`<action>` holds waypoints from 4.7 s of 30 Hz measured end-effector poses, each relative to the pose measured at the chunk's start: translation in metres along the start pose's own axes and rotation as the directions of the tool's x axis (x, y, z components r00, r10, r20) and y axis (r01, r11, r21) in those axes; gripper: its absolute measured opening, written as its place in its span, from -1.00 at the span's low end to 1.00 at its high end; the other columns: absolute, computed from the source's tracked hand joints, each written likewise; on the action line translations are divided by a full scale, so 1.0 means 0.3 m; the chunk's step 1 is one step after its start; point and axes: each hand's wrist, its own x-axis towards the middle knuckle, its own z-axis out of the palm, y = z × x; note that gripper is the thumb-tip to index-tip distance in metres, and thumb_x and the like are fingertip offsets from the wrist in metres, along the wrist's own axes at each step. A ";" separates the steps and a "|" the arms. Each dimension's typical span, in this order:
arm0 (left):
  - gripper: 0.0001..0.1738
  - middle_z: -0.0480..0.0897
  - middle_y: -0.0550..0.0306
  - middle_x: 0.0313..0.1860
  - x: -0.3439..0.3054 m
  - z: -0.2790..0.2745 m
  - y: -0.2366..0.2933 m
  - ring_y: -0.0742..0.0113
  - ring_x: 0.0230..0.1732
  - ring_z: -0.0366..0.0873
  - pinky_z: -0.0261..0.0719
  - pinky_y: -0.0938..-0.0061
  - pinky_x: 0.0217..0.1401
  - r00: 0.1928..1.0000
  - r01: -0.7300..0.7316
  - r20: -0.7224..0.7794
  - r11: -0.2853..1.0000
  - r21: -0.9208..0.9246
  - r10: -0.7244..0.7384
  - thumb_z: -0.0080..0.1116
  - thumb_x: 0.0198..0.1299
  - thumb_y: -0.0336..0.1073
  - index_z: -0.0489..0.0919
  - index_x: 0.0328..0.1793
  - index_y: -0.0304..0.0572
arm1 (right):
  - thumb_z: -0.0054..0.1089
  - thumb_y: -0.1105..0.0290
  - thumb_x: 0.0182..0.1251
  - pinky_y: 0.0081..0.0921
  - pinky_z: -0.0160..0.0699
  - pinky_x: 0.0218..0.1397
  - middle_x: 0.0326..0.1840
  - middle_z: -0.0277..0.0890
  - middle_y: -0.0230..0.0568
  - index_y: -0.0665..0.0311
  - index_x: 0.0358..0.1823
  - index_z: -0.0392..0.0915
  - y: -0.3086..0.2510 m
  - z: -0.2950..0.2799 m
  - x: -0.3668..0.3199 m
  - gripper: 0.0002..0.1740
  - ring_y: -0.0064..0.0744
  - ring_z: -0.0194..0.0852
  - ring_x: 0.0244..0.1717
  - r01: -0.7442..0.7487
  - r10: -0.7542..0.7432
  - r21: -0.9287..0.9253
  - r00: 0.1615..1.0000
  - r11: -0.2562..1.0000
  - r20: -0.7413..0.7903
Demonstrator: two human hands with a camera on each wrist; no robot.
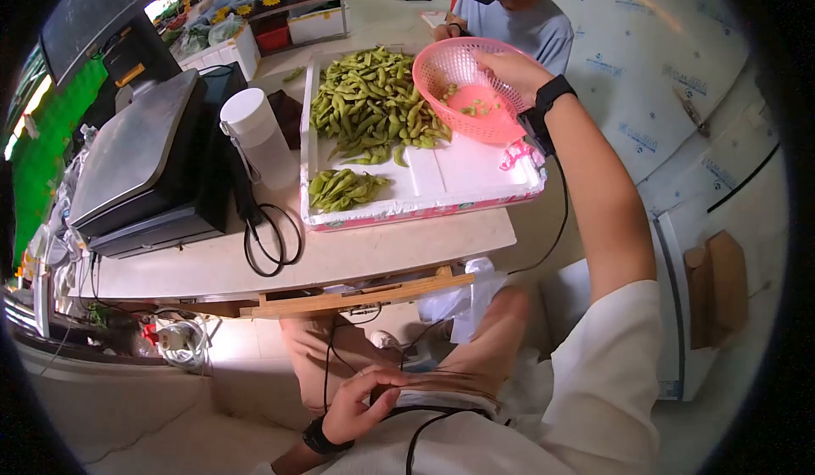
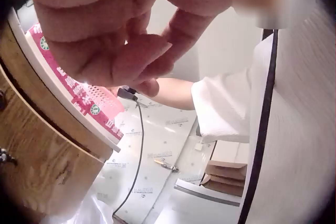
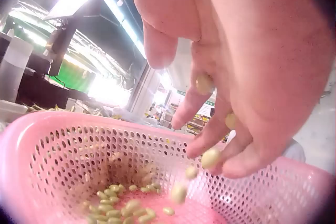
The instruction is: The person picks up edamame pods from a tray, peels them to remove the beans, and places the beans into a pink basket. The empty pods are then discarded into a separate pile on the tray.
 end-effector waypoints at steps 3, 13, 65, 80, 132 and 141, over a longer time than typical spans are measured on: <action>-0.81 0.57 0.14 -0.21 -0.005 -0.006 -0.019 0.51 -0.41 0.45 0.41 0.66 -0.36 0.999 0.014 -0.029 0.998 -0.055 -0.016 0.08 0.18 -0.53 0.55 -0.07 -0.27 | -0.06 -0.03 0.41 -0.47 0.18 0.28 0.08 0.45 -0.16 0.36 0.08 0.49 0.021 0.011 0.008 -0.44 -0.41 0.31 0.12 -0.032 0.032 0.004 0.999 0.999 0.018; -0.82 0.59 0.08 -0.19 0.003 -0.066 -0.067 0.37 -0.20 0.52 0.46 0.56 -0.12 0.998 0.060 0.019 0.993 -0.102 -0.058 0.03 0.23 -0.52 0.55 -0.06 -0.31 | -0.03 0.48 0.09 -0.41 0.41 0.13 -0.04 0.52 0.12 0.44 -0.10 0.51 0.057 0.005 0.017 -0.67 -0.10 0.48 0.05 0.151 -0.085 -0.765 0.988 0.626 0.125; -0.82 0.57 0.12 -0.21 0.063 -0.089 -0.108 0.41 -0.26 0.52 0.46 0.60 -0.19 0.998 0.028 -0.048 0.997 -0.066 -0.032 0.05 0.21 -0.52 0.55 -0.07 -0.31 | 0.11 0.55 0.21 -0.70 0.45 -0.51 -0.45 0.45 -0.35 0.33 -0.14 0.44 -0.046 0.384 -0.456 -0.81 -0.65 0.45 -0.47 0.200 -0.189 0.206 0.979 0.958 -0.071; -0.56 0.48 -0.20 0.10 0.257 0.046 -0.032 0.08 0.16 0.43 0.39 0.24 0.26 0.969 0.036 -0.118 0.594 -0.804 -0.219 -0.23 0.42 -0.14 0.26 0.25 -0.31 | 0.31 0.50 0.01 -0.36 0.59 -0.15 -0.12 0.47 -0.12 0.25 -0.03 0.48 0.107 0.705 -1.038 -0.58 -0.15 0.54 -0.18 0.562 -0.557 -0.086 0.827 0.823 0.076; -0.87 0.56 0.09 -0.37 0.140 0.056 -0.259 0.45 -0.42 0.50 0.50 0.57 -0.33 0.911 0.341 0.028 0.711 -0.615 -0.412 0.16 0.22 -0.46 0.41 -0.26 -0.25 | 0.07 0.55 0.28 -0.81 0.27 -0.57 -0.50 0.38 -0.50 0.31 -0.36 0.39 0.368 0.831 -1.118 -0.93 -0.85 0.26 -0.58 -0.244 0.193 0.780 0.968 0.576 0.161; -0.62 0.60 -0.04 -0.32 0.156 0.065 -0.219 0.09 -0.37 0.61 0.55 0.36 -0.37 0.983 -0.052 -0.135 0.891 0.452 0.126 0.33 -0.01 -0.47 0.53 -0.02 -0.25 | 0.10 0.52 0.27 -0.84 0.22 -0.55 -0.51 0.36 -0.54 0.30 -0.36 0.41 0.392 0.821 -1.111 -0.93 -0.87 0.23 -0.57 -0.292 0.284 0.756 0.948 0.585 0.146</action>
